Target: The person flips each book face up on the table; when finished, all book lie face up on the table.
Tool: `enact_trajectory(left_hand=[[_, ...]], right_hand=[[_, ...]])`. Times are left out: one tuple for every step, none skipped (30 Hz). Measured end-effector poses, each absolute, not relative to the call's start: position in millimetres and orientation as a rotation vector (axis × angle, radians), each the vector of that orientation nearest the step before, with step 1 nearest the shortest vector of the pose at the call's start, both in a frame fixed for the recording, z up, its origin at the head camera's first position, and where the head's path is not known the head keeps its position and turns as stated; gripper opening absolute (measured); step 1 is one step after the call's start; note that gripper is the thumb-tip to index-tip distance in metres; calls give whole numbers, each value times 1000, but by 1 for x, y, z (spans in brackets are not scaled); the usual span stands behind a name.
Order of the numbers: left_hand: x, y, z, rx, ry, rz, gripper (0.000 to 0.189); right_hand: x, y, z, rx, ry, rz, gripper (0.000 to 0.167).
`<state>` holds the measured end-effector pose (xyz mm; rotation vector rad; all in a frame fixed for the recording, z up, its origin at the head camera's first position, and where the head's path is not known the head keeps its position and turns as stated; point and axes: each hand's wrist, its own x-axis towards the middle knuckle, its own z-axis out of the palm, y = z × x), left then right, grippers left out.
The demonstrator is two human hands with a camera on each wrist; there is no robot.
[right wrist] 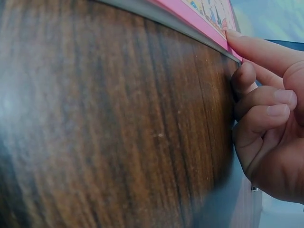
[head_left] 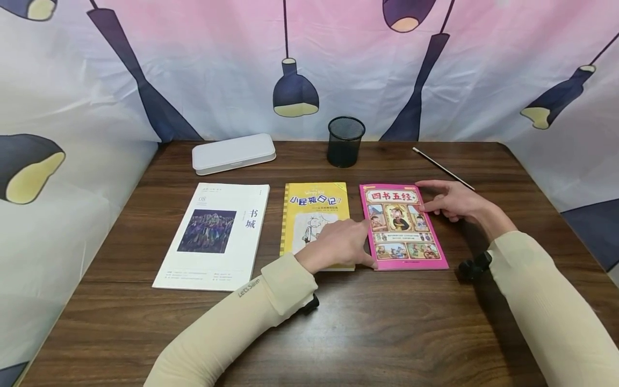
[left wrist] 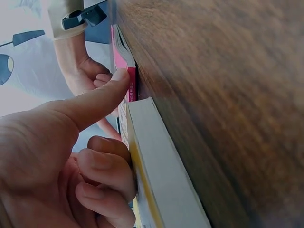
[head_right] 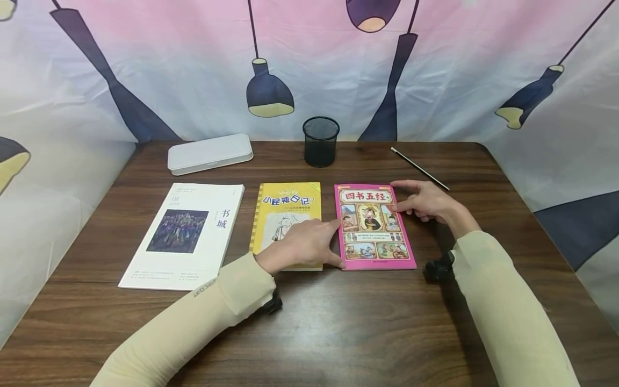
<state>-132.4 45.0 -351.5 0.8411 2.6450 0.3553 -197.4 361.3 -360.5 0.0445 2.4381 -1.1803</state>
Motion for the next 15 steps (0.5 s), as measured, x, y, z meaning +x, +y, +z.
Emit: enact_trajectory(left_hand=[[-133, 46, -352, 844, 2646, 350, 89], [-133, 46, -351, 845, 2646, 344, 90], [-133, 47, -351, 845, 2644, 338, 91], [-133, 48, -351, 844, 2643, 331, 91], [-133, 48, -351, 843, 2644, 321, 91], [-133, 49, -351, 844, 2643, 314, 90], [-133, 49, -351, 845, 2643, 309, 89], [-133, 49, -351, 847, 2643, 305, 89], [-133, 49, -351, 848, 2646, 306, 89], [-134, 49, -352, 848, 2649, 307, 91], [-134, 49, -352, 848, 2652, 311, 93], [-134, 49, -353, 847, 2654, 319, 95], [-134, 49, -353, 846, 2657, 327, 97], [-134, 48, -354, 843, 2659, 335, 100], [-135, 48, -354, 841, 2659, 344, 102]], right_hand=[[-197, 362, -361, 46, 2437, -1182, 84], [-197, 362, -361, 48, 2436, -1185, 84], [-196, 362, -361, 49, 2435, -1189, 83], [-196, 362, -361, 50, 2433, -1194, 83], [-196, 363, -361, 52, 2430, -1201, 83], [-196, 363, -362, 54, 2427, -1208, 82], [-196, 363, -362, 55, 2424, -1212, 82], [-196, 364, -362, 56, 2422, -1216, 82], [-196, 364, -362, 57, 2419, -1219, 82], [-196, 364, -362, 57, 2417, -1222, 82], [-196, 364, -361, 57, 2415, -1223, 82], [-196, 365, -361, 54, 2412, -1225, 82], [-196, 365, -361, 51, 2412, -1224, 83], [-196, 365, -361, 51, 2409, -1226, 83], [-196, 365, -361, 50, 2404, -1228, 83]])
